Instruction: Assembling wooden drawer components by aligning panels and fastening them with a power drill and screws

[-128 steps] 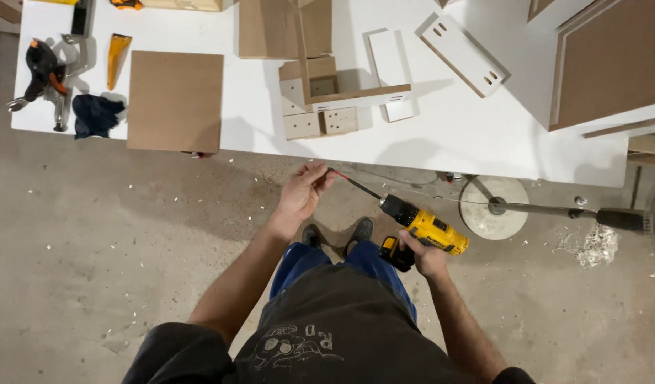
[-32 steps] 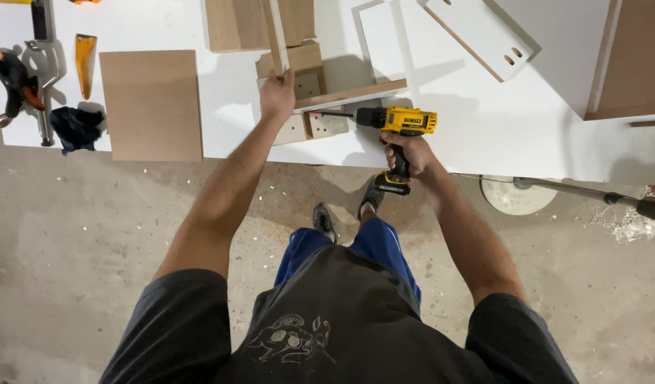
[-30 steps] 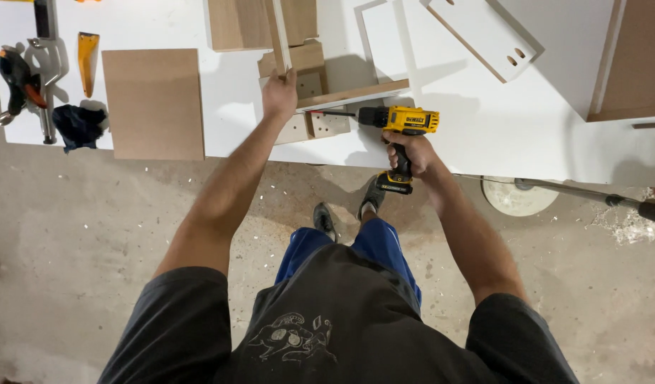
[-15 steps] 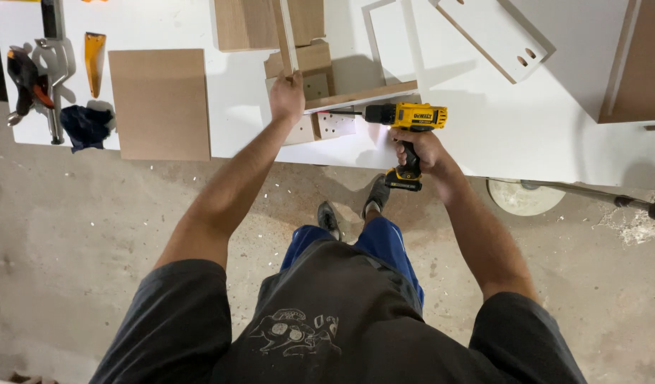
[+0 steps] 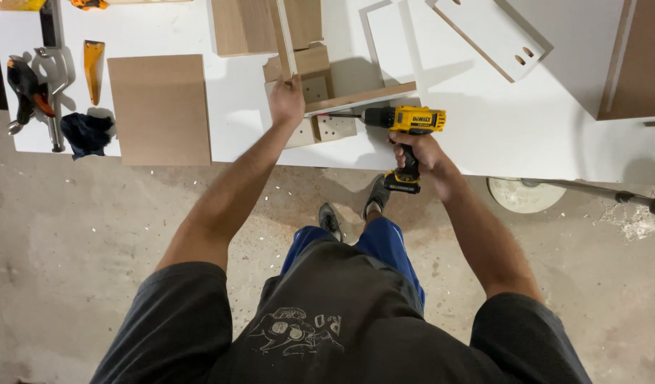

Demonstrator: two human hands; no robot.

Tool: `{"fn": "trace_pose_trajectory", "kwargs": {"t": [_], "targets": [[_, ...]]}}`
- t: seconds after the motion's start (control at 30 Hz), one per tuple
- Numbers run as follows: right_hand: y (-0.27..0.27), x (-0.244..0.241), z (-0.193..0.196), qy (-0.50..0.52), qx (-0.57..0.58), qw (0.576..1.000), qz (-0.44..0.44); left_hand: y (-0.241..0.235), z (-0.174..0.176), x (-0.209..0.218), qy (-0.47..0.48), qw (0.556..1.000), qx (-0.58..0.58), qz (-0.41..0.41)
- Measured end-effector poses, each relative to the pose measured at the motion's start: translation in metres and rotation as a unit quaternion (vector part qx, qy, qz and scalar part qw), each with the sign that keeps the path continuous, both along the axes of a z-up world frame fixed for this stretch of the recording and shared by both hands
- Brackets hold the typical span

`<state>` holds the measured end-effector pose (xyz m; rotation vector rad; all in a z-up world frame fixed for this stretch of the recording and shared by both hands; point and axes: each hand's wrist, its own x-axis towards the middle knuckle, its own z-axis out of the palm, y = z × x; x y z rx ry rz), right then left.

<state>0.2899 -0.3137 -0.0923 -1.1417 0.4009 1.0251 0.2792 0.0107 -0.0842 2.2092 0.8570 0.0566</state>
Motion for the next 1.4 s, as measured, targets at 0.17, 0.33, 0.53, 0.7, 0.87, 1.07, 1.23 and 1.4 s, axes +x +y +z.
{"fn": "trace_pose_trajectory", "kwargs": {"t": [0.17, 0.33, 0.53, 0.7, 0.87, 1.07, 1.23, 1.4], "targets": [[0.002, 0.004, -0.003, 0.018, 0.004, 1.000, -0.013, -0.001, 0.012, 0.008, -0.004, 1.000, -0.008, 0.003], [0.002, -0.007, -0.004, 0.017, -0.006, 1.000, -0.011, 0.004, -0.005, -0.002, 0.012, 1.000, -0.020, 0.005], [0.002, -0.008, 0.001, -0.017, -0.003, 1.000, -0.017, 0.007, -0.006, 0.004, 0.025, 1.000, -0.012, 0.006], [0.015, -0.056, 0.025, -0.005, -0.016, 0.996, -0.087, 0.011, -0.010, 0.004, 0.027, 1.000, -0.014, -0.005], [0.025, -0.151, 0.010, -0.025, -0.040, 0.979, -0.199, 0.011, -0.003, 0.004, 0.067, 0.997, -0.029, -0.006], [0.002, -0.201, 0.023, -0.014, -0.299, 0.953, -0.049, 0.028, -0.019, -0.043, -0.196, 0.925, -0.289, 0.149], [-0.021, -0.239, 0.022, -0.118, -0.276, 0.953, -0.038, 0.037, -0.070, -0.187, -0.194, 0.838, -0.471, 0.194], [-0.028, -0.261, 0.057, -0.312, -0.167, 0.934, -0.043, -0.022, 0.049, -0.274, 0.006, 0.827, -0.547, 0.129]]}}
